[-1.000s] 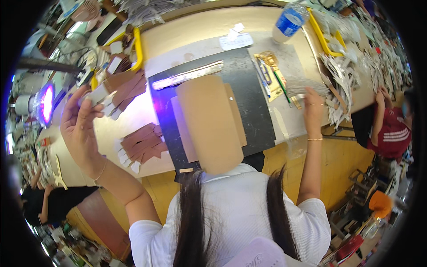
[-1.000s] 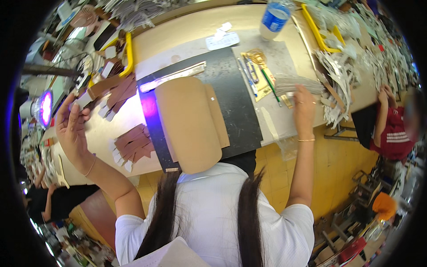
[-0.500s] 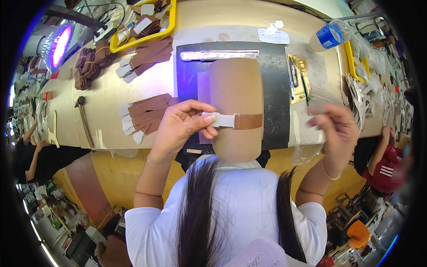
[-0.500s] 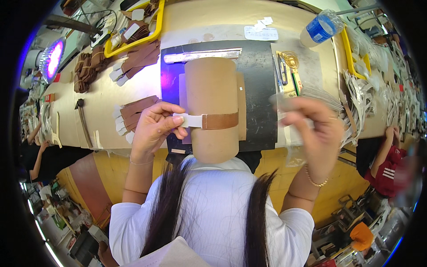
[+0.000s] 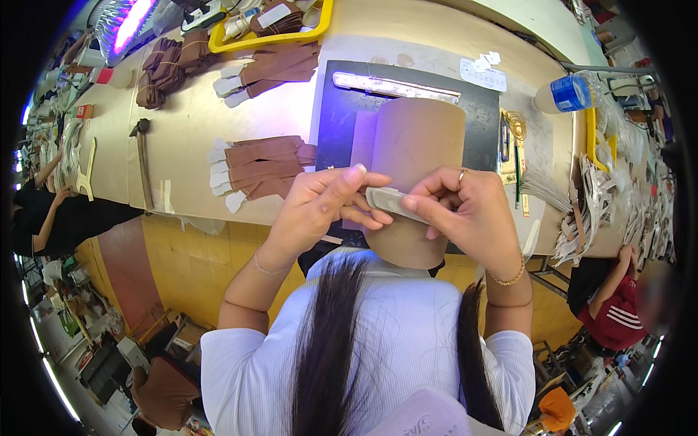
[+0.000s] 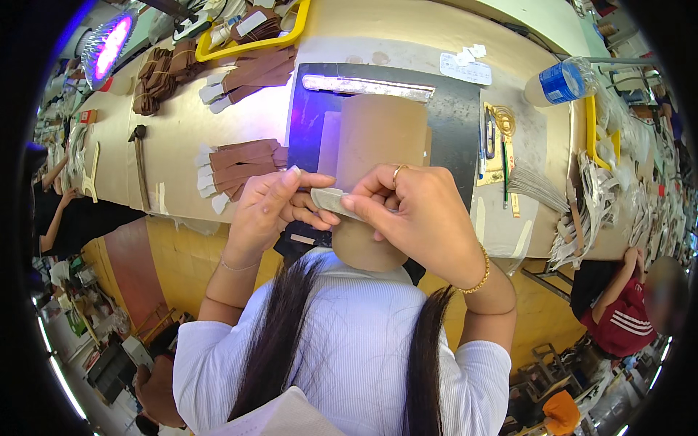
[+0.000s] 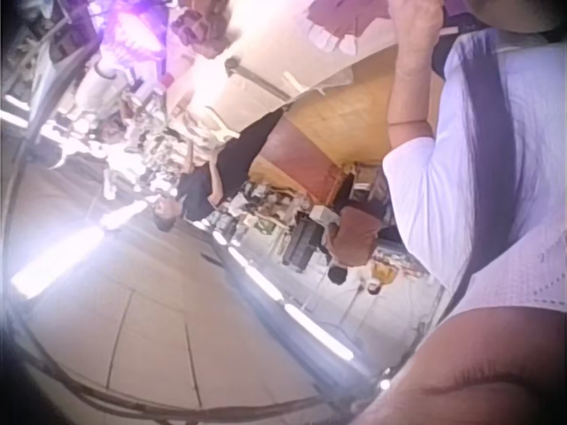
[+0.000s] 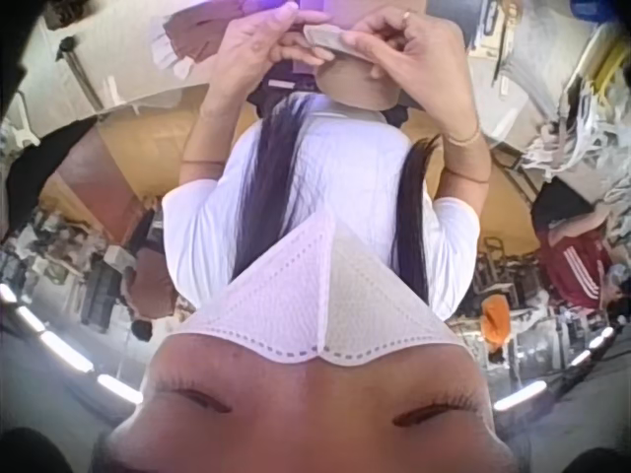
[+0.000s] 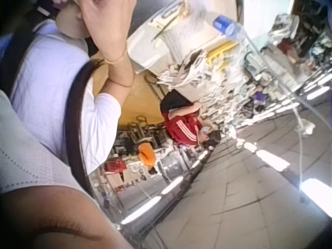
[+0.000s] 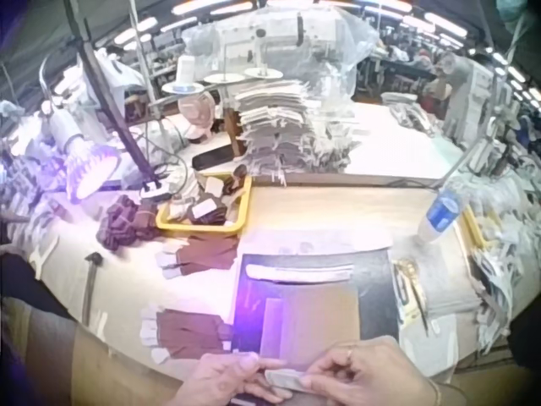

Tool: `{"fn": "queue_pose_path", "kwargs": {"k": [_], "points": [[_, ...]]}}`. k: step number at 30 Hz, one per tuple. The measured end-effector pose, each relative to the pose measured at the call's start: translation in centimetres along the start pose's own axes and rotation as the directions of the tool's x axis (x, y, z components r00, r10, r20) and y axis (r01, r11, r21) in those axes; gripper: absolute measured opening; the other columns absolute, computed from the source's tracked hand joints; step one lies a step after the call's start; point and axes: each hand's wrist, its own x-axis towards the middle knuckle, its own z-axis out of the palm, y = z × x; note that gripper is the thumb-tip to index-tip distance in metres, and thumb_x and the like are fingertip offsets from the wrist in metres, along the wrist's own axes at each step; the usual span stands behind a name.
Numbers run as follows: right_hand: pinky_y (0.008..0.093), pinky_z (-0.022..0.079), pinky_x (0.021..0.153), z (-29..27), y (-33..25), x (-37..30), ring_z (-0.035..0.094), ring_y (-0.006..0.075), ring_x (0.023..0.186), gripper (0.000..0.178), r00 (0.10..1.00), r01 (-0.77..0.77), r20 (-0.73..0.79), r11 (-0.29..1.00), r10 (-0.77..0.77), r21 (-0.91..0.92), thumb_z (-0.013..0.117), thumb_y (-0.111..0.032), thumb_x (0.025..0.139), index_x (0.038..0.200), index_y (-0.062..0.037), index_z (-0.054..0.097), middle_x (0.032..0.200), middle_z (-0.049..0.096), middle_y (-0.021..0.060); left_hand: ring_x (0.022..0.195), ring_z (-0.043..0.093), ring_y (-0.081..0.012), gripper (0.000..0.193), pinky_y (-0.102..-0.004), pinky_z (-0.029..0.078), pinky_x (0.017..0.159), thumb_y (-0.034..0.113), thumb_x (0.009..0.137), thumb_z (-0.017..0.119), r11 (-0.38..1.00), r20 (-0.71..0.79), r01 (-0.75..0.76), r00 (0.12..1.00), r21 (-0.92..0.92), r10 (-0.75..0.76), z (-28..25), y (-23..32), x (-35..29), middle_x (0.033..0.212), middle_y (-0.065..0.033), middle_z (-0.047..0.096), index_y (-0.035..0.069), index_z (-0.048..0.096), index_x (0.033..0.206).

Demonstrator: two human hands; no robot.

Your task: The person repeatedly picks up white fabric strips and brown fabric pieces from a table, aligns them on a cardboard template, and presses them together. The person handles the pieces one at a time and places the assembled units on the table.

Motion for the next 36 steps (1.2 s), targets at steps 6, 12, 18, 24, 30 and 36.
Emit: {"fn": "queue_pose_path", "kwargs": {"k": [6,12,18,24,30,36], "points": [[0.0225,0.045,0.046,0.4,0.1,0.0,0.059,0.0104,0.046,0.018,0.999,0.039,-0.032,0.997,-0.042,-0.071,0.068,-0.016,0.080,0.075,0.0018,0.065,0.059,0.062,0.0082,0.075,0.067,-0.0201,0.024,-0.0248,0.056,0.068,0.001,0.088,0.056,1.000,-0.011,-0.015,1.000,0.011,0.015,0.3,-0.1,-0.2,0.085,-0.0180,0.066,-0.010,0.058,0.109],[0.0231,0.045,0.046,0.6,-0.1,0.0,0.059,0.0111,0.047,0.017,0.998,0.042,-0.047,0.994,-0.047,-0.101,0.068,-0.015,0.079,0.076,0.0015,0.065,0.060,0.061,0.0089,0.082,0.066,-0.0172,0.029,-0.0244,0.055,0.071,0.001,0.086,0.060,1.000,0.029,0.009,1.000,0.007,-0.009,0.0,0.0,-0.4,0.092,-0.0149,0.065,-0.010,0.055,0.113],[0.0233,0.045,0.047,0.7,-0.1,-0.1,0.059,0.0114,0.047,0.017,0.998,0.024,-0.053,0.996,-0.029,-0.086,0.069,-0.015,0.078,0.077,0.0018,0.066,0.063,0.062,0.0097,0.080,0.066,-0.0172,0.028,-0.0244,0.055,0.070,0.001,0.086,0.060,1.000,0.018,-0.002,1.000,0.025,0.001,0.1,-0.1,-0.3,0.091,-0.0146,0.065,-0.010,0.055,0.112],[0.0184,0.044,0.051,-0.3,0.0,-0.6,0.059,0.0072,0.059,0.015,0.995,0.098,-0.029,0.994,-0.099,-0.042,0.074,-0.007,0.074,0.081,0.0035,0.065,0.075,0.063,0.0050,0.073,0.067,-0.0200,0.025,-0.0251,0.056,0.064,-0.002,0.083,0.061,1.000,-0.030,0.009,0.999,-0.021,-0.010,0.0,-0.5,0.4,0.084,-0.0182,0.065,-0.010,0.057,0.106],[0.0234,0.046,0.059,-1.6,2.4,-1.9,0.058,0.0101,0.063,0.022,0.993,0.062,-0.103,0.998,-0.058,0.034,0.074,-0.012,0.072,0.089,0.0000,0.065,0.069,0.061,0.0056,0.071,0.067,-0.0216,0.025,-0.0277,0.057,0.064,-0.005,0.082,0.061,0.998,-0.012,-0.012,1.000,-0.060,0.011,-0.8,-1.6,1.2,0.084,-0.0189,0.064,-0.009,0.053,0.105],[0.0212,0.043,0.058,-1.9,3.1,-1.5,0.054,0.0076,0.062,0.022,0.994,0.037,-0.105,0.999,-0.033,0.035,0.073,-0.008,0.073,0.090,-0.0015,0.060,0.067,0.058,0.0018,0.074,0.067,-0.0221,0.025,-0.0273,0.058,0.065,-0.004,0.083,0.061,0.994,0.013,-0.053,0.998,-0.097,0.055,-1.2,-2.4,1.5,0.086,-0.0171,0.063,-0.006,0.049,0.105]]}}
